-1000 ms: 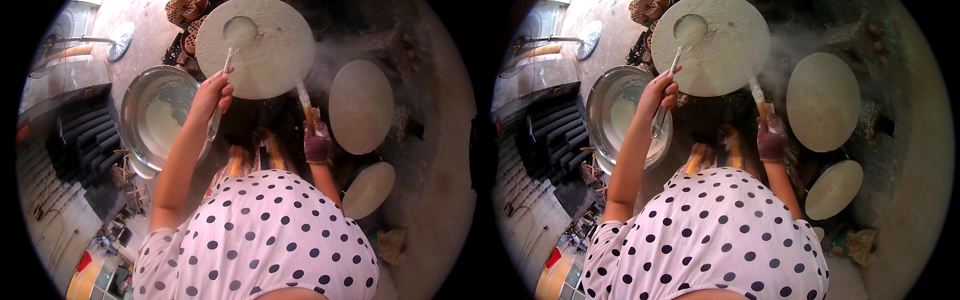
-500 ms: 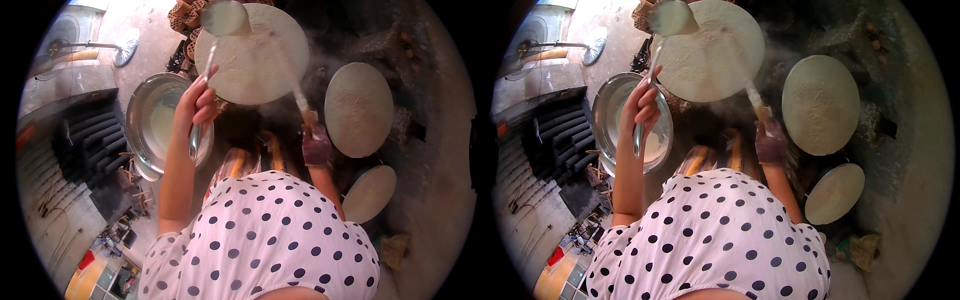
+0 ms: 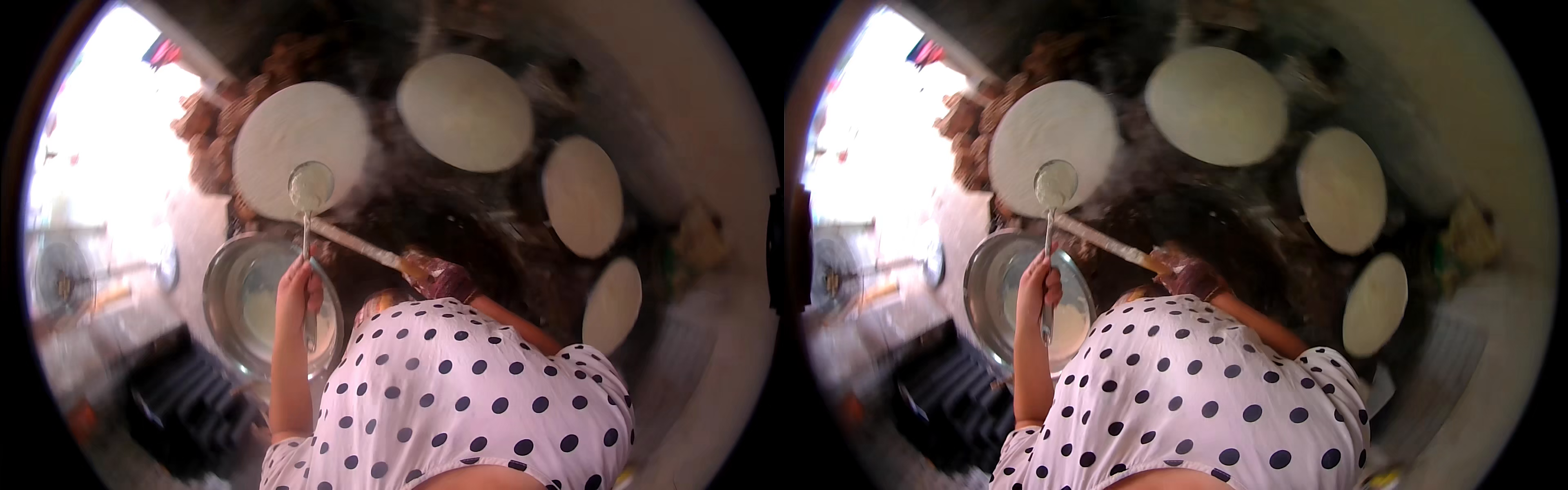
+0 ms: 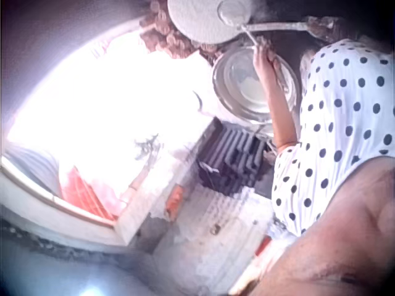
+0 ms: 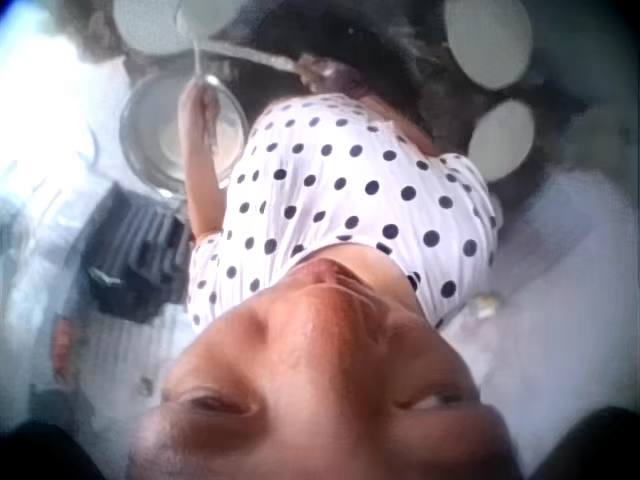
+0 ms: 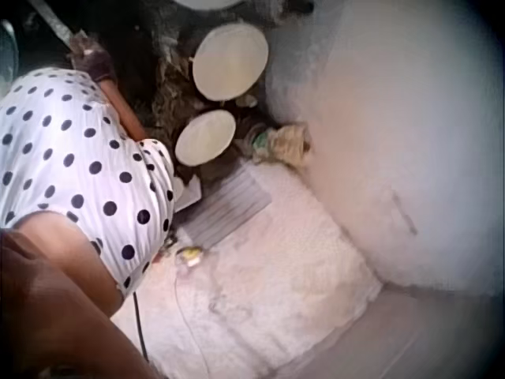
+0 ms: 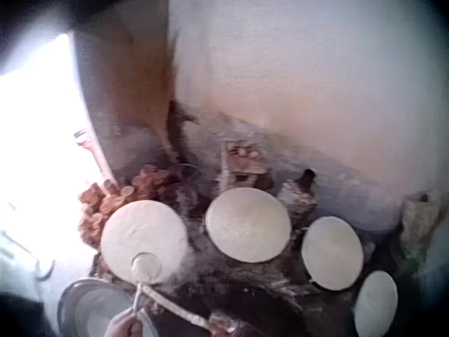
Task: The person scoops batter from a bowl with a ladle and pours it onto heated griddles, spreads it into thin layers using a wooden stick, and removes the cooked flatbreads by hand.
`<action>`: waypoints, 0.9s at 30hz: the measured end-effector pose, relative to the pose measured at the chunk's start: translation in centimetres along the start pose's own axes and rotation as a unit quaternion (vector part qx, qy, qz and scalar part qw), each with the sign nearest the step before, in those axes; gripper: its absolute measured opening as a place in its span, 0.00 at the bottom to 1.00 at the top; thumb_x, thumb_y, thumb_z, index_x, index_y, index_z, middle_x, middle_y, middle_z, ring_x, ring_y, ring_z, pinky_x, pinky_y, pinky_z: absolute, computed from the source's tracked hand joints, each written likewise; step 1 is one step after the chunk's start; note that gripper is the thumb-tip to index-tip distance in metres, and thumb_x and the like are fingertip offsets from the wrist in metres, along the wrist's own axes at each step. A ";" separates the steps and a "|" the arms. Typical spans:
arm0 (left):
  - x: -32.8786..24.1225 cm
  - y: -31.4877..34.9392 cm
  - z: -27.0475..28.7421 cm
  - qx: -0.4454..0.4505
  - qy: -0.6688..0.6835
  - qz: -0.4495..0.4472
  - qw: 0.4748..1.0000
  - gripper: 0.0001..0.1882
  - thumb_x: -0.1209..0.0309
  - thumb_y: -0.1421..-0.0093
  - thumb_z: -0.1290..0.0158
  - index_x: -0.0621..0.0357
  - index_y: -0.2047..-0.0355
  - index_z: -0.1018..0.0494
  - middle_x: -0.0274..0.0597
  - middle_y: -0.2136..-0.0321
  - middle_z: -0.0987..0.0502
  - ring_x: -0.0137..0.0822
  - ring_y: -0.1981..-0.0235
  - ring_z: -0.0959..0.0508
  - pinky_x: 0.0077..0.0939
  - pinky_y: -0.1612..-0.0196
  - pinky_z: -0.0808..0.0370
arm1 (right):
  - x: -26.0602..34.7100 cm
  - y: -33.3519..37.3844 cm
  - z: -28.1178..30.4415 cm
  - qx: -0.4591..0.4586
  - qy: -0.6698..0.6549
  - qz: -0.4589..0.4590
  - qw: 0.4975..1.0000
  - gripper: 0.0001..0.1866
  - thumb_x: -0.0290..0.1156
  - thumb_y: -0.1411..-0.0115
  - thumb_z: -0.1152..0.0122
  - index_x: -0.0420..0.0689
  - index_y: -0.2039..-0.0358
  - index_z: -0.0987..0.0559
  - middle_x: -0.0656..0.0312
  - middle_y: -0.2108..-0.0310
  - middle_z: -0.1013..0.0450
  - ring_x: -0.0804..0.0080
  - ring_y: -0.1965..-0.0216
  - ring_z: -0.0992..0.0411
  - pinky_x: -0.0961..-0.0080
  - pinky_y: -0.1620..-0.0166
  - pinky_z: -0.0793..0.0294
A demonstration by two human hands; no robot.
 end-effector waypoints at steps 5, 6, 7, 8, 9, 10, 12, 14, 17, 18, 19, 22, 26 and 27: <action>6.8 3.2 -10.7 0.339 0.250 0.220 0.880 0.22 0.69 0.32 0.61 0.53 0.38 0.42 0.25 0.86 0.44 0.19 0.94 0.49 0.14 0.94 0.50 | -5.1 14.3 7.6 -0.069 -0.056 -0.411 0.907 0.19 0.36 0.44 0.39 0.45 0.52 0.23 0.55 0.54 0.25 0.62 0.54 0.25 0.74 0.52 0.28; 8.5 2.7 -12.4 0.332 0.189 0.189 0.905 0.22 0.68 0.32 0.62 0.52 0.38 0.42 0.25 0.87 0.45 0.19 0.94 0.48 0.14 0.94 0.50 | -5.5 17.0 8.6 -0.093 -0.051 -0.429 0.897 0.19 0.36 0.44 0.39 0.45 0.52 0.23 0.55 0.54 0.25 0.62 0.54 0.25 0.74 0.52 0.28; 10.3 2.0 -14.2 0.291 0.178 0.231 0.911 0.22 0.69 0.32 0.62 0.53 0.38 0.42 0.25 0.88 0.46 0.19 0.94 0.47 0.14 0.94 0.50 | -6.3 20.2 9.3 -0.102 -0.044 -0.488 0.866 0.20 0.43 0.44 0.41 0.45 0.55 0.22 0.52 0.59 0.24 0.58 0.59 0.25 0.68 0.56 0.27; 11.9 1.0 -16.1 0.249 0.161 0.273 0.915 0.22 0.69 0.32 0.62 0.53 0.38 0.42 0.25 0.88 0.47 0.20 0.95 0.47 0.14 0.93 0.50 | -7.1 23.6 9.5 -0.112 -0.039 -0.546 0.829 0.22 0.50 0.44 0.43 0.45 0.59 0.20 0.48 0.65 0.23 0.53 0.64 0.24 0.62 0.61 0.26; 12.7 1.0 -18.0 0.262 0.141 0.288 0.910 0.22 0.69 0.32 0.62 0.53 0.38 0.42 0.25 0.88 0.47 0.20 0.95 0.47 0.14 0.93 0.50 | -7.9 26.6 9.1 -0.134 -0.040 -0.559 0.817 0.22 0.50 0.44 0.43 0.45 0.59 0.20 0.48 0.65 0.23 0.53 0.64 0.24 0.62 0.61 0.26; 13.3 0.9 -19.3 0.247 0.074 0.285 0.923 0.22 0.69 0.32 0.62 0.54 0.38 0.42 0.26 0.88 0.46 0.20 0.95 0.47 0.14 0.93 0.49 | -8.7 29.7 8.7 -0.181 -0.046 -0.570 0.800 0.22 0.50 0.44 0.44 0.44 0.62 0.20 0.48 0.68 0.23 0.52 0.65 0.24 0.62 0.61 0.26; 14.2 1.1 -21.1 0.245 -0.010 0.283 0.927 0.22 0.69 0.32 0.62 0.55 0.38 0.42 0.27 0.88 0.45 0.20 0.95 0.47 0.15 0.93 0.49 | -8.9 32.8 9.9 -0.247 -0.051 -0.585 0.771 0.22 0.51 0.43 0.45 0.43 0.65 0.19 0.48 0.70 0.23 0.51 0.66 0.25 0.61 0.62 0.26; 12.0 1.9 -22.6 0.365 -0.302 0.004 0.881 0.22 0.68 0.33 0.61 0.57 0.39 0.41 0.28 0.86 0.41 0.21 0.93 0.44 0.14 0.91 0.46 | -7.3 36.2 11.8 -0.227 0.016 -0.691 0.686 0.22 0.50 0.43 0.46 0.44 0.64 0.19 0.46 0.69 0.24 0.49 0.65 0.25 0.60 0.61 0.26; 16.3 1.4 -26.4 0.337 -0.345 0.042 0.875 0.21 0.68 0.33 0.60 0.59 0.40 0.40 0.28 0.87 0.40 0.21 0.92 0.42 0.14 0.90 0.46 | -10.1 42.7 14.5 -0.282 0.085 -0.728 0.619 0.21 0.51 0.42 0.46 0.45 0.63 0.20 0.47 0.69 0.24 0.49 0.64 0.25 0.59 0.61 0.27; 17.9 0.7 -27.7 0.323 -0.348 0.076 0.877 0.21 0.69 0.33 0.60 0.59 0.40 0.39 0.28 0.88 0.42 0.21 0.92 0.42 0.14 0.90 0.46 | -11.3 44.2 15.3 -0.287 0.077 -0.731 0.614 0.21 0.51 0.42 0.46 0.45 0.63 0.20 0.47 0.69 0.24 0.49 0.64 0.25 0.59 0.61 0.27; 19.6 -0.1 -29.2 0.297 -0.381 0.109 0.869 0.22 0.67 0.32 0.61 0.60 0.40 0.40 0.27 0.88 0.42 0.20 0.93 0.45 0.14 0.91 0.47 | -12.7 46.0 16.5 -0.312 0.069 -0.739 0.594 0.21 0.50 0.43 0.45 0.43 0.64 0.20 0.46 0.67 0.24 0.49 0.63 0.25 0.58 0.60 0.27; 22.0 2.8 -33.3 0.393 -0.323 0.181 0.842 0.23 0.65 0.32 0.60 0.58 0.39 0.41 0.26 0.87 0.42 0.19 0.93 0.45 0.14 0.91 0.47 | -15.5 49.0 22.0 -0.386 0.198 -0.667 0.605 0.19 0.48 0.45 0.42 0.45 0.62 0.22 0.47 0.62 0.25 0.52 0.58 0.27 0.59 0.58 0.28; 25.7 4.9 -37.2 0.398 -0.221 0.205 0.866 0.24 0.66 0.31 0.63 0.55 0.36 0.47 0.26 0.86 0.44 0.18 0.94 0.47 0.12 0.93 0.48 | -18.6 46.5 28.5 -0.378 0.240 -0.626 0.638 0.20 0.43 0.48 0.37 0.52 0.55 0.25 0.52 0.60 0.27 0.58 0.52 0.30 0.61 0.55 0.28; 27.2 4.5 -38.4 0.371 -0.231 0.229 0.869 0.23 0.67 0.30 0.64 0.54 0.36 0.48 0.26 0.86 0.44 0.17 0.93 0.45 0.12 0.92 0.47 | -19.3 45.5 29.6 -0.328 0.261 -0.642 0.642 0.24 0.42 0.49 0.37 0.52 0.52 0.27 0.54 0.60 0.28 0.58 0.54 0.29 0.63 0.55 0.28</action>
Point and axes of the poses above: each hand's wrist, its own y-axis away from the middle knuckle, its own z-axis out of the back of the hand, x = y × z, the point moved 10 cm from there along -y, towards the middle knuckle
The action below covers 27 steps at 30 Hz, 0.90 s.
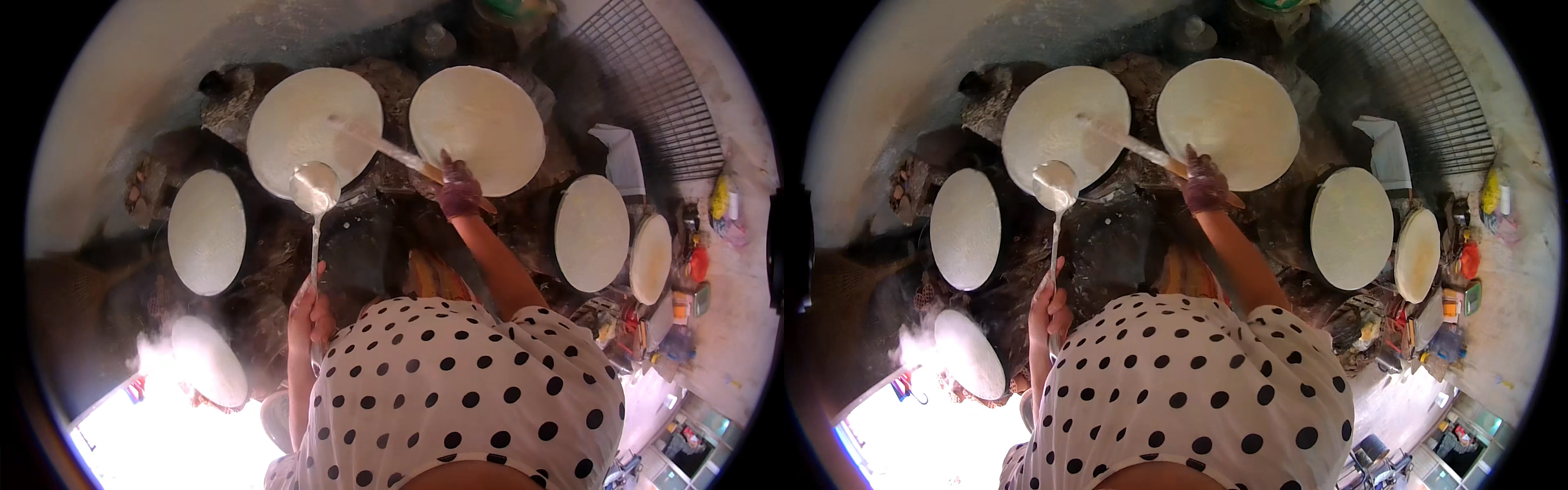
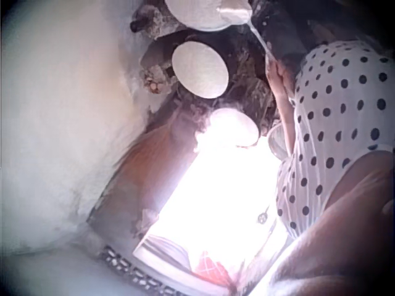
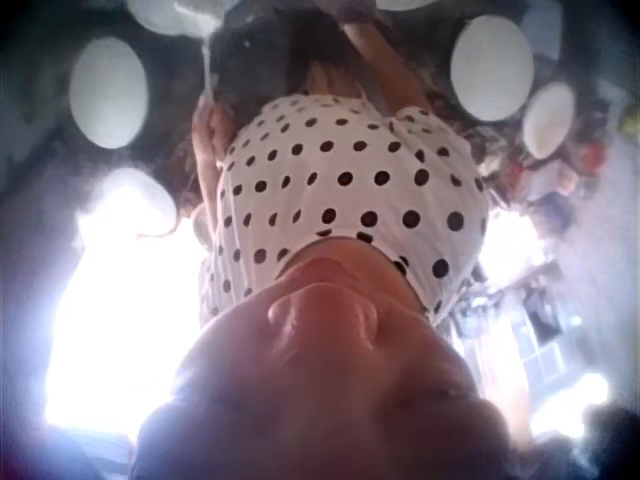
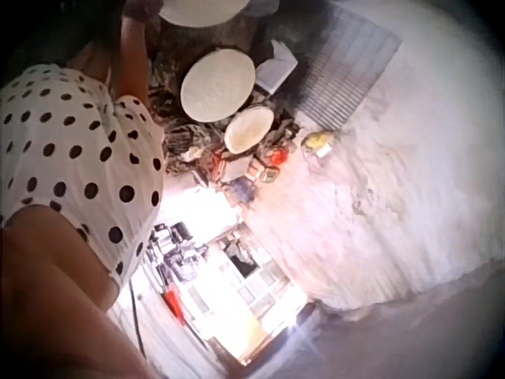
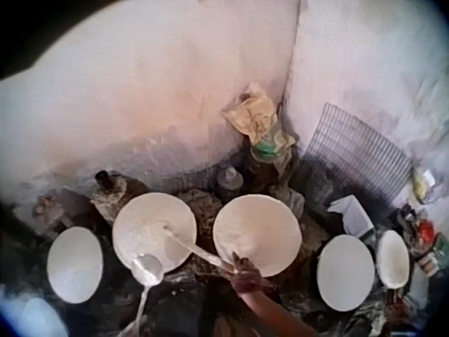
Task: The person scoops batter from a bowl with a ladle and pours it onto heated griddles, spreads it into thin layers using a wooden stick, and removes the cooked flatbreads by hand.
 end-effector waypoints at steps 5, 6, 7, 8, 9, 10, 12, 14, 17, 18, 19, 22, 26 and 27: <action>0.7 -4.4 -3.0 -0.034 0.052 0.055 0.997 0.20 0.67 0.31 0.64 0.53 0.39 0.40 0.25 0.86 0.46 0.19 0.93 0.48 0.12 0.91 0.48 | -2.2 -2.8 -1.4 0.048 0.029 0.064 0.996 0.23 0.43 0.50 0.37 0.51 0.54 0.26 0.58 0.60 0.29 0.60 0.56 0.28 0.62 0.57 0.27; 0.5 -4.7 -3.2 -0.042 0.034 0.041 0.998 0.20 0.67 0.31 0.64 0.53 0.39 0.40 0.25 0.86 0.46 0.19 0.93 0.48 0.12 0.91 0.48 | -2.3 -3.2 -0.5 0.057 0.035 0.057 0.996 0.19 0.40 0.50 0.38 0.50 0.58 0.25 0.58 0.62 0.28 0.61 0.58 0.27 0.62 0.58 0.27; 0.6 -4.9 -3.3 -0.043 0.034 0.042 0.998 0.20 0.67 0.31 0.64 0.53 0.39 0.40 0.25 0.86 0.46 0.19 0.93 0.48 0.12 0.91 0.48 | -2.3 -3.8 0.5 0.066 0.042 0.051 0.996 0.15 0.38 0.51 0.39 0.49 0.62 0.24 0.59 0.64 0.27 0.61 0.59 0.27 0.62 0.60 0.27; 0.6 -4.9 -3.0 -0.056 0.023 0.040 0.997 0.20 0.67 0.30 0.64 0.53 0.40 0.40 0.25 0.86 0.46 0.19 0.93 0.48 0.12 0.91 0.48 | -2.4 -4.5 1.5 0.066 0.041 0.050 0.996 0.15 0.38 0.51 0.39 0.49 0.62 0.24 0.59 0.64 0.27 0.61 0.59 0.27 0.62 0.60 0.27; 0.5 -4.8 -2.7 -0.068 0.011 0.039 0.997 0.20 0.67 0.30 0.64 0.53 0.40 0.40 0.25 0.86 0.47 0.19 0.92 0.48 0.12 0.91 0.48 | -2.0 -5.2 3.3 0.038 0.046 0.081 0.995 0.12 0.35 0.51 0.41 0.49 0.65 0.24 0.60 0.66 0.27 0.62 0.61 0.26 0.62 0.61 0.27; 0.7 -5.1 -2.7 -0.064 0.010 0.041 0.997 0.20 0.67 0.30 0.64 0.53 0.40 0.40 0.25 0.86 0.47 0.19 0.92 0.48 0.12 0.91 0.48 | -1.6 -5.6 4.9 0.008 0.055 0.108 0.993 0.09 0.33 0.52 0.43 0.48 0.68 0.24 0.61 0.68 0.26 0.63 0.63 0.26 0.62 0.62 0.27; 0.7 -5.0 -1.9 -0.075 -0.012 0.035 0.997 0.20 0.66 0.31 0.63 0.53 0.41 0.38 0.25 0.87 0.47 0.19 0.92 0.48 0.13 0.90 0.48 | -0.5 -6.4 7.4 -0.031 0.064 0.129 0.989 0.09 0.32 0.53 0.44 0.48 0.69 0.24 0.62 0.70 0.26 0.63 0.65 0.26 0.63 0.63 0.27; 0.9 -5.3 -1.2 -0.071 -0.034 0.050 0.996 0.20 0.65 0.31 0.63 0.53 0.41 0.38 0.25 0.87 0.47 0.19 0.92 0.48 0.14 0.90 0.48 | -0.9 -7.5 8.6 -0.047 0.095 0.147 0.984 0.08 0.34 0.52 0.47 0.50 0.70 0.23 0.62 0.71 0.27 0.64 0.66 0.26 0.65 0.65 0.27; 1.2 -6.3 -0.3 -0.062 -0.067 0.070 0.993 0.20 0.63 0.31 0.62 0.52 0.42 0.36 0.25 0.87 0.47 0.19 0.92 0.48 0.15 0.90 0.49 | -3.1 -8.7 11.7 -0.098 0.125 0.107 0.981 0.08 0.35 0.50 0.47 0.51 0.71 0.23 0.61 0.70 0.26 0.64 0.65 0.25 0.66 0.64 0.26; 1.3 -6.3 -0.3 -0.060 -0.085 0.074 0.992 0.20 0.63 0.31 0.61 0.51 0.42 0.36 0.25 0.87 0.47 0.19 0.92 0.48 0.15 0.90 0.49 | -5.8 -10.1 11.6 -0.099 0.082 0.078 0.989 0.09 0.38 0.48 0.48 0.52 0.69 0.23 0.61 0.69 0.26 0.63 0.63 0.25 0.66 0.61 0.26; 1.3 -6.2 -0.1 -0.063 -0.081 0.070 0.992 0.20 0.63 0.31 0.61 0.51 0.42 0.36 0.25 0.87 0.47 0.19 0.92 0.48 0.15 0.90 0.49 | -6.5 -11.0 12.6 -0.083 0.135 0.048 0.986 0.12 0.43 0.47 0.48 0.53 0.67 0.22 0.60 0.67 0.25 0.62 0.62 0.25 0.66 0.60 0.25; 2.2 -6.7 -0.8 -0.039 -0.103 0.086 0.990 0.20 0.63 0.32 0.60 0.51 0.41 0.36 0.25 0.87 0.46 0.19 0.92 0.47 0.16 0.90 0.49 | -13.0 -12.2 16.3 -0.119 0.089 -0.073 0.986 0.21 0.54 0.44 0.49 0.51 0.65 0.19 0.56 0.67 0.23 0.55 0.64 0.24 0.64 0.60 0.26; 3.7 -7.0 -2.4 -0.006 -0.106 0.104 0.989 0.20 0.63 0.32 0.60 0.51 0.41 0.38 0.26 0.87 0.45 0.20 0.92 0.46 0.17 0.90 0.47 | -18.5 -11.4 21.3 -0.164 -0.047 -0.175 0.970 0.26 0.60 0.47 0.46 0.51 0.62 0.19 0.50 0.65 0.24 0.53 0.60 0.25 0.62 0.56 0.27; 4.2 -7.2 -3.2 0.009 -0.120 0.112 0.986 0.21 0.63 0.32 0.60 0.52 0.40 0.38 0.26 0.87 0.45 0.21 0.92 0.46 0.17 0.90 0.47 | -22.5 -11.5 21.7 -0.186 -0.078 -0.214 0.956 0.26 0.57 0.48 0.42 0.50 0.60 0.19 0.49 0.64 0.23 0.52 0.59 0.25 0.62 0.55 0.28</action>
Point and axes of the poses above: each hand's wrist, its own y-axis away from the middle knuckle, its own z-axis out of the back of the hand, x = y × z, the point moved 10 cm from there along -y, towards the middle knuckle
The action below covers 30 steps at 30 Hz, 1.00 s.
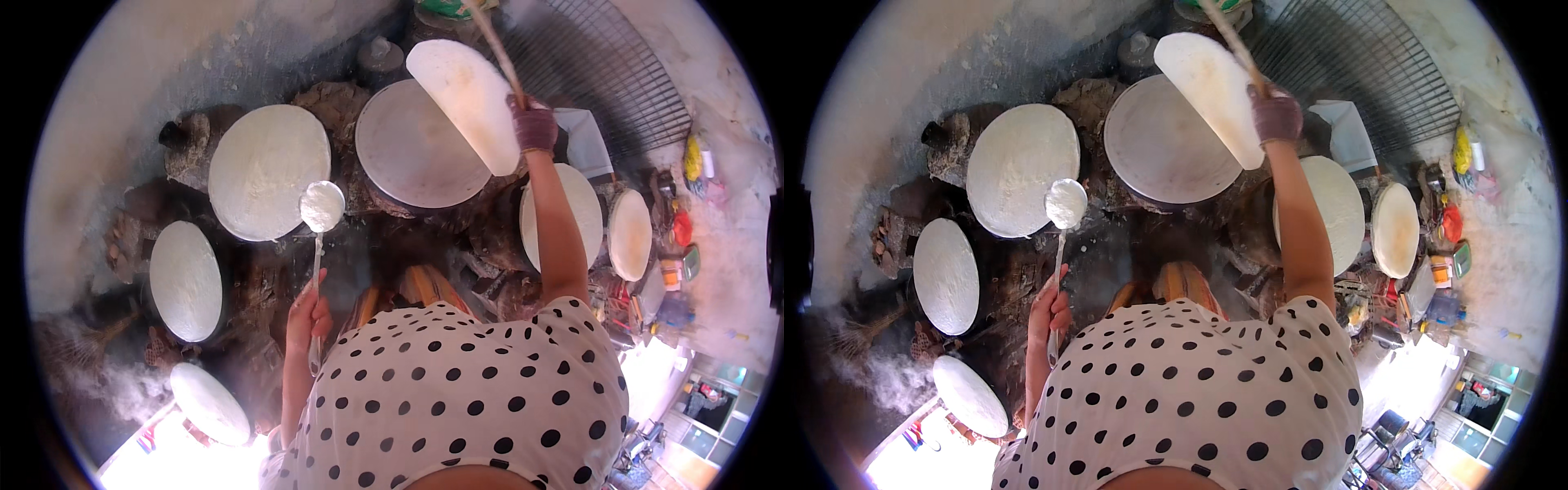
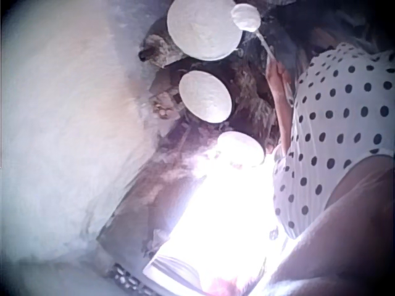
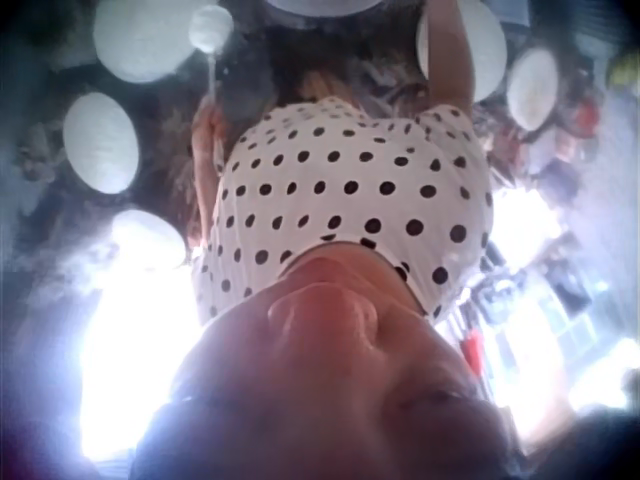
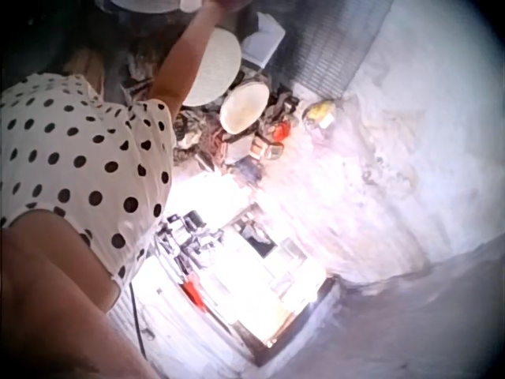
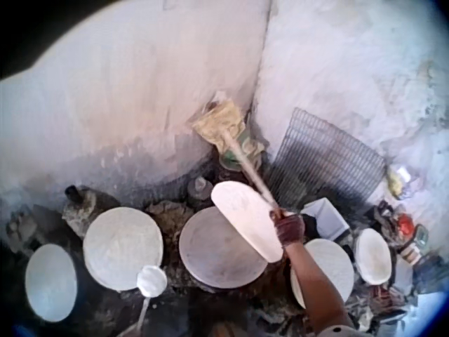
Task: The person scoops batter from a bowl with a ladle and pours it onto heated griddles, spreads it into thin layers using a wooden stick, and removes the cooked flatbreads by hand.
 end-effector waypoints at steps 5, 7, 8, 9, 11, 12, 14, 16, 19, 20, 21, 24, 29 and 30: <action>0.9 -0.1 -4.8 0.004 -0.066 0.010 0.998 0.21 0.62 0.32 0.59 0.52 0.41 0.38 0.26 0.87 0.45 0.21 0.93 0.46 0.18 0.91 0.47 | -12.0 -4.6 9.7 -0.086 -0.131 -0.109 0.982 0.27 0.54 0.52 0.38 0.46 0.61 0.19 0.50 0.65 0.22 0.53 0.61 0.24 0.64 0.57 0.29; 1.6 -0.7 -7.1 0.021 -0.066 0.007 0.998 0.20 0.62 0.32 0.59 0.52 0.42 0.37 0.26 0.87 0.45 0.21 0.93 0.46 0.18 0.91 0.48 | -23.5 -6.3 15.7 -0.172 -0.126 -0.104 0.971 0.23 0.50 0.50 0.37 0.43 0.63 0.19 0.57 0.73 0.24 0.67 0.69 0.27 0.72 0.63 0.29; 2.1 -0.8 -8.1 0.031 -0.076 0.010 0.997 0.20 0.62 0.32 0.59 0.52 0.42 0.37 0.26 0.87 0.45 0.21 0.93 0.46 0.18 0.91 0.48 | -28.6 -6.5 17.6 -0.167 -0.114 -0.117 0.972 0.22 0.48 0.49 0.39 0.43 0.61 0.21 0.59 0.73 0.24 0.70 0.70 0.28 0.75 0.64 0.29; 2.8 -1.2 -9.0 0.031 -0.075 0.013 0.997 0.20 0.63 0.32 0.59 0.51 0.42 0.37 0.26 0.87 0.45 0.21 0.93 0.46 0.17 0.91 0.48 | -33.9 -6.7 20.2 -0.166 -0.097 -0.128 0.973 0.21 0.45 0.47 0.40 0.42 0.59 0.22 0.60 0.74 0.25 0.74 0.71 0.29 0.78 0.65 0.29; 4.4 -1.6 -11.2 0.039 -0.034 0.018 0.999 0.19 0.65 0.32 0.61 0.52 0.42 0.37 0.26 0.87 0.45 0.20 0.93 0.46 0.16 0.91 0.49 | -41.9 -3.7 25.0 -0.194 -0.058 -0.190 0.961 0.21 0.46 0.46 0.40 0.43 0.60 0.22 0.60 0.73 0.25 0.73 0.70 0.28 0.77 0.64 0.29; 5.6 -1.7 -12.9 0.051 -0.046 0.026 0.997 0.19 0.65 0.32 0.61 0.52 0.42 0.37 0.26 0.87 0.45 0.20 0.93 0.46 0.16 0.91 0.49 | -46.2 -1.4 27.4 -0.205 -0.036 -0.226 0.952 0.21 0.46 0.46 0.41 0.43 0.60 0.22 0.59 0.73 0.24 0.73 0.70 0.28 0.77 0.64 0.29; 7.3 -1.9 -16.4 0.060 -0.008 0.026 0.998 0.19 0.66 0.31 0.62 0.54 0.41 0.38 0.26 0.86 0.44 0.19 0.93 0.46 0.15 0.91 0.48 | -54.5 3.5 30.9 -0.218 0.010 -0.293 0.931 0.21 0.47 0.45 0.41 0.44 0.60 0.21 0.59 0.72 0.24 0.72 0.69 0.27 0.76 0.64 0.28; 9.5 -2.3 -19.7 0.068 -0.026 0.028 0.997 0.20 0.68 0.31 0.63 0.56 0.41 0.40 0.26 0.86 0.43 0.19 0.92 0.45 0.14 0.91 0.47 | -62.1 8.1 32.7 -0.214 0.049 -0.357 0.908 0.21 0.48 0.45 0.42 0.45 0.60 0.21 0.59 0.71 0.24 0.72 0.68 0.26 0.75 0.64 0.28; 12.7 -2.3 -24.1 0.084 -0.004 0.041 0.996 0.21 0.69 0.31 0.64 0.57 0.39 0.43 0.28 0.84 0.41 0.18 0.92 0.43 0.13 0.91 0.44 | -71.5 14.0 33.1 -0.178 0.092 -0.438 0.876 0.21 0.50 0.44 0.43 0.46 0.60 0.21 0.58 0.70 0.23 0.71 0.67 0.25 0.75 0.63 0.28; 13.7 -2.3 -25.2 0.084 -0.014 0.046 0.995 0.21 0.69 0.31 0.64 0.57 0.39 0.43 0.28 0.84 0.41 0.18 0.92 0.43 0.13 0.91 0.44 | -74.1 15.4 33.0 -0.162 0.104 -0.458 0.868 0.21 0.50 0.44 0.43 0.47 0.60 0.21 0.58 0.70 0.23 0.70 0.67 0.25 0.74 0.63 0.27; 14.7 -2.3 -26.9 0.108 0.021 0.052 0.993 0.22 0.69 0.31 0.65 0.58 0.38 0.45 0.29 0.84 0.41 0.18 0.92 0.42 0.13 0.91 0.43 | -76.4 15.9 32.7 -0.149 0.117 -0.470 0.862 0.21 0.51 0.43 0.44 0.47 0.60 0.21 0.58 0.69 0.23 0.70 0.66 0.24 0.74 0.63 0.27; 17.6 -2.2 -32.1 0.160 0.072 0.085 0.981 0.24 0.70 0.31 0.66 0.59 0.35 0.52 0.30 0.82 0.39 0.19 0.92 0.41 0.14 0.91 0.40 | -81.9 14.1 34.7 -0.126 0.228 -0.415 0.872 0.21 0.52 0.43 0.45 0.49 0.60 0.20 0.58 0.68 0.22 0.69 0.65 0.23 0.73 0.63 0.27; 19.7 -0.8 -35.9 0.123 0.020 0.055 0.991 0.24 0.69 0.30 0.68 0.60 0.36 0.51 0.30 0.82 0.38 0.20 0.92 0.40 0.15 0.92 0.40 | -68.5 0.0 31.7 0.076 -0.024 -0.346 0.935 0.17 0.46 0.44 0.42 0.45 0.64 0.24 0.61 0.74 0.28 0.74 0.74 0.30 0.75 0.72 0.31; 20.0 -0.7 -36.5 0.122 0.019 0.053 0.991 0.24 0.69 0.30 0.68 0.60 0.36 0.51 0.30 0.82 0.38 0.20 0.92 0.40 0.15 0.92 0.40 | -65.3 -1.5 33.2 0.064 -0.094 -0.379 0.918 0.16 0.46 0.45 0.40 0.45 0.68 0.25 0.62 0.78 0.30 0.76 0.79 0.32 0.76 0.77 0.32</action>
Point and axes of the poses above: each hand's wrist, its own y-axis away from the middle knuckle, its own z-axis out of the back of the hand, x = y × z, the point moved 10 cm from there along -y, towards the middle knuckle
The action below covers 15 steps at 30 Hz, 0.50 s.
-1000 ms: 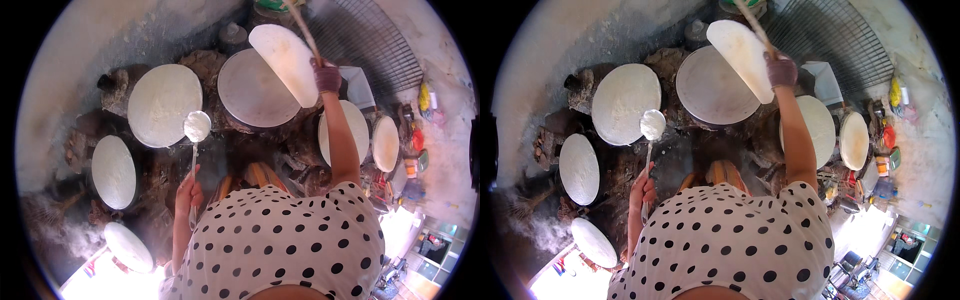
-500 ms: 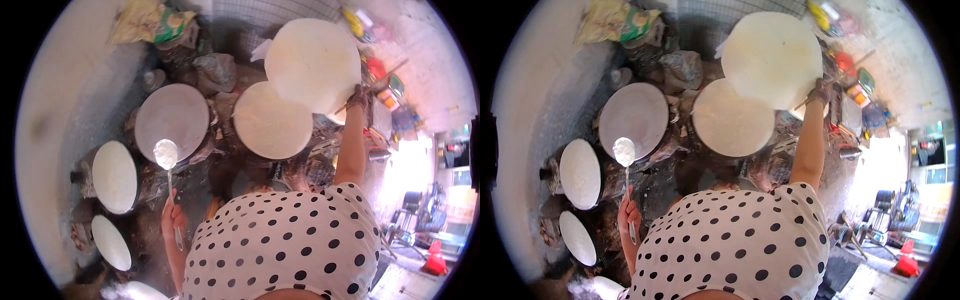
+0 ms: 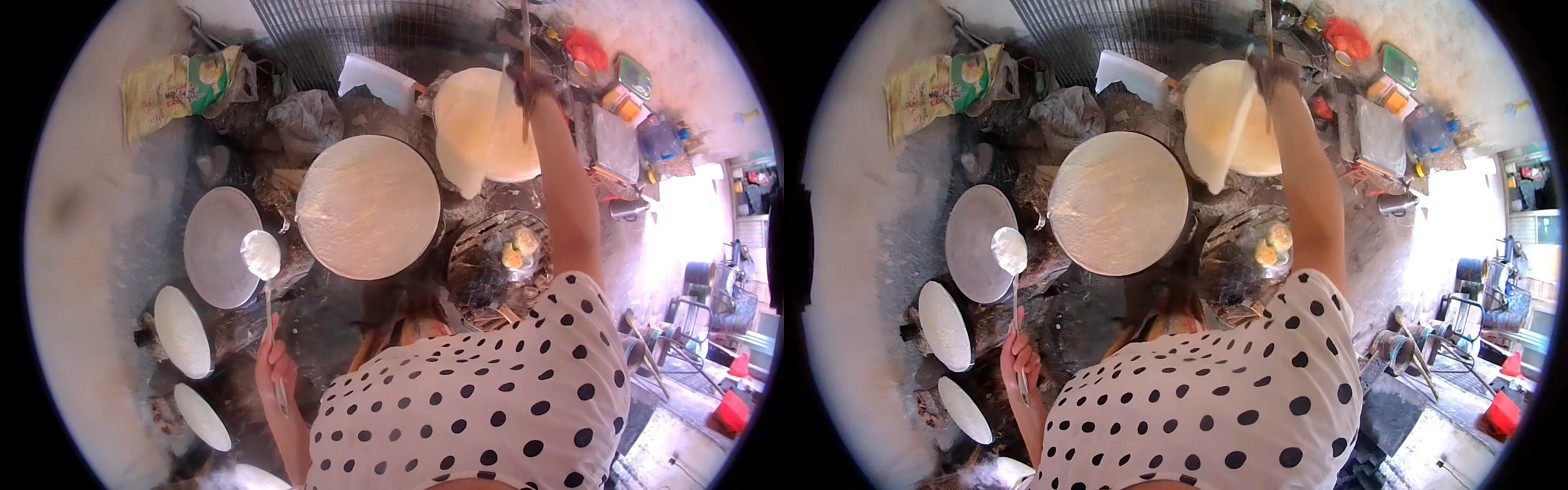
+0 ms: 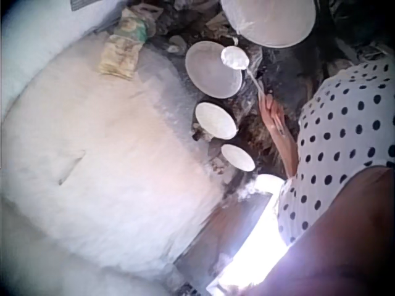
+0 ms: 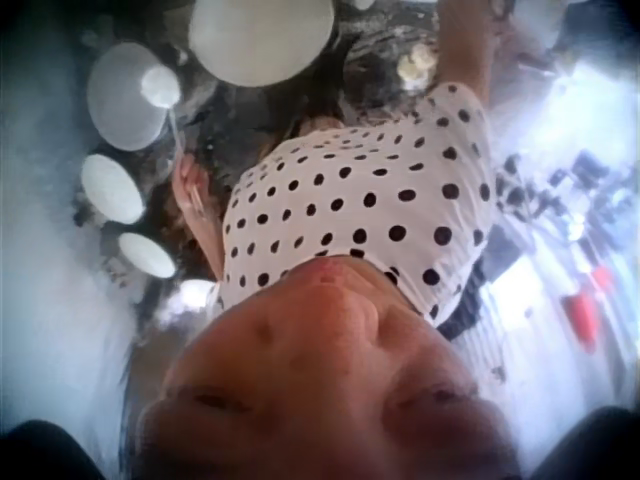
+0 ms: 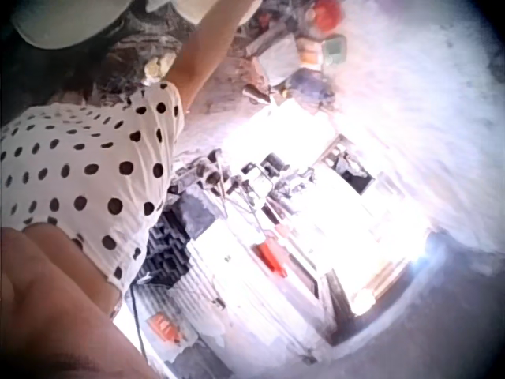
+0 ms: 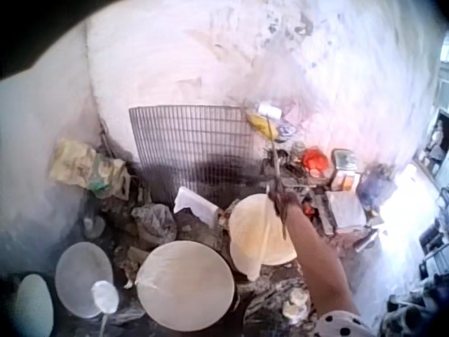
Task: The person scoops batter from a bowl with a ladle and pours it onto heated griddles, spreads it into thin layers using a wooden stick, and removes the cooked flatbreads by hand.
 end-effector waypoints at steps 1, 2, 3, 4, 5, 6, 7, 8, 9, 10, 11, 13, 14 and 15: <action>0.6 -0.5 -1.0 0.010 0.012 0.011 1.000 0.24 0.69 0.30 0.69 0.60 0.36 0.51 0.30 0.82 0.38 0.20 0.93 0.40 0.15 0.93 0.40 | 1.1 -1.2 2.5 -0.021 -0.047 0.010 0.999 0.17 0.46 0.45 0.41 0.45 0.67 0.25 0.61 0.77 0.30 0.75 0.78 0.32 0.76 0.76 0.32; 1.1 -0.8 -1.7 0.019 0.024 0.020 0.999 0.24 0.69 0.30 0.69 0.60 0.36 0.51 0.30 0.82 0.38 0.20 0.93 0.40 0.15 0.93 0.41 | 0.4 -2.1 4.5 -0.048 -0.060 0.038 0.996 0.17 0.46 0.45 0.41 0.46 0.66 0.26 0.61 0.76 0.30 0.74 0.77 0.32 0.75 0.75 0.32; 1.3 -1.0 -2.2 0.020 0.024 0.017 0.999 0.24 0.69 0.30 0.69 0.60 0.36 0.51 0.30 0.82 0.38 0.20 0.93 0.40 0.15 0.93 0.41 | -0.6 -3.1 6.3 -0.078 -0.069 0.065 0.992 0.17 0.47 0.44 0.42 0.46 0.65 0.27 0.61 0.75 0.30 0.74 0.76 0.32 0.74 0.74 0.32; 1.7 -1.1 -2.9 0.029 0.015 0.017 0.999 0.23 0.69 0.30 0.69 0.59 0.36 0.51 0.30 0.82 0.38 0.20 0.93 0.40 0.15 0.93 0.41 | -2.7 -4.0 8.3 -0.111 -0.069 0.088 0.987 0.17 0.47 0.44 0.42 0.46 0.63 0.27 0.60 0.74 0.30 0.73 0.74 0.32 0.74 0.73 0.32; 2.0 -1.3 -3.5 0.037 0.007 0.015 0.999 0.23 0.70 0.30 0.70 0.59 0.36 0.51 0.30 0.82 0.38 0.20 0.93 0.40 0.15 0.93 0.41 | -5.4 -4.5 10.0 -0.148 -0.061 0.105 0.982 0.17 0.47 0.44 0.43 0.47 0.62 0.28 0.60 0.72 0.30 0.72 0.73 0.32 0.73 0.72 0.32; 2.0 -1.3 -3.5 0.036 0.009 0.011 0.999 0.23 0.70 0.30 0.70 0.59 0.36 0.51 0.30 0.82 0.38 0.20 0.93 0.40 0.15 0.93 0.41 | -8.2 -4.5 10.2 -0.177 -0.046 0.110 0.977 0.18 0.47 0.44 0.43 0.47 0.61 0.28 0.60 0.71 0.30 0.71 0.72 0.32 0.72 0.71 0.32; 2.5 -1.5 -3.6 0.039 0.020 0.020 0.999 0.23 0.69 0.30 0.70 0.59 0.36 0.51 0.30 0.82 0.38 0.20 0.93 0.40 0.15 0.93 0.41 | -11.8 -4.3 10.8 -0.208 -0.020 0.106 0.972 0.18 0.47 0.43 0.44 0.48 0.60 0.29 0.59 0.70 0.30 0.70 0.71 0.32 0.72 0.70 0.31; 2.9 -1.3 -4.1 0.038 0.026 0.025 0.999 0.23 0.69 0.30 0.70 0.59 0.36 0.50 0.30 0.82 0.38 0.20 0.93 0.40 0.14 0.93 0.41 | -15.2 -3.8 10.2 -0.223 0.002 0.089 0.971 0.19 0.48 0.43 0.44 0.48 0.59 0.29 0.59 0.69 0.30 0.70 0.70 0.32 0.71 0.69 0.31; 3.3 -1.5 -4.5 0.039 0.027 0.027 0.999 0.23 0.69 0.30 0.70 0.59 0.36 0.50 0.30 0.82 0.38 0.20 0.93 0.40 0.14 0.93 0.41 | -18.6 -2.8 10.0 -0.237 0.029 0.067 0.969 0.19 0.48 0.43 0.45 0.49 0.58 0.30 0.58 0.68 0.30 0.69 0.69 0.32 0.70 0.68 0.31; 3.5 -1.6 -4.6 0.031 0.017 0.026 0.999 0.23 0.68 0.30 0.70 0.59 0.36 0.50 0.30 0.82 0.38 0.20 0.93 0.40 0.14 0.93 0.42 | -21.0 -2.1 8.5 -0.236 0.056 0.047 0.969 0.19 0.48 0.43 0.45 0.49 0.57 0.30 0.58 0.67 0.30 0.68 0.68 0.32 0.70 0.67 0.31; 3.6 -1.4 -4.5 0.018 0.006 0.022 1.000 0.23 0.68 0.30 0.70 0.59 0.36 0.49 0.30 0.83 0.39 0.20 0.93 0.40 0.14 0.93 0.42 | -22.3 -1.3 6.0 -0.226 0.077 0.034 0.971 0.20 0.48 0.42 0.46 0.50 0.56 0.31 0.58 0.66 0.30 0.67 0.66 0.31 0.69 0.66 0.31; 3.9 -1.0 -4.4 0.001 0.010 0.022 1.000 0.23 0.67 0.30 0.69 0.59 0.36 0.49 0.30 0.83 0.39 0.20 0.93 0.41 0.13 0.93 0.42 | -23.3 -0.6 0.3 -0.181 0.116 0.021 0.976 0.21 0.49 0.42 0.47 0.50 0.53 0.32 0.57 0.64 0.30 0.65 0.64 0.31 0.68 0.64 0.31; 4.0 -1.0 -4.3 -0.011 0.016 0.024 1.000 0.23 0.67 0.30 0.68 0.59 0.36 0.49 0.30 0.83 0.39 0.20 0.93 0.41 0.13 0.93 0.42 | -23.5 -1.0 -1.7 -0.168 0.130 0.020 0.977 0.22 0.49 0.42 0.47 0.51 0.52 0.32 0.57 0.62 0.30 0.65 0.63 0.31 0.67 0.63 0.31; 4.0 -0.8 -4.5 -0.011 0.014 0.020 1.000 0.23 0.67 0.30 0.68 0.59 0.36 0.49 0.30 0.83 0.39 0.20 0.93 0.41 0.13 0.93 0.42 | -23.9 -1.5 -2.5 -0.165 0.143 0.012 0.976 0.22 0.49 0.41 0.48 0.51 0.51 0.33 0.56 0.61 0.30 0.64 0.62 0.31 0.66 0.62 0.30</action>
Point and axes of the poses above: each hand's wrist, its own y-axis away from the middle knuckle, its own z-axis out of the back of the hand, x = y × z, the point moved 10 cm from there along -y, towards the middle knuckle
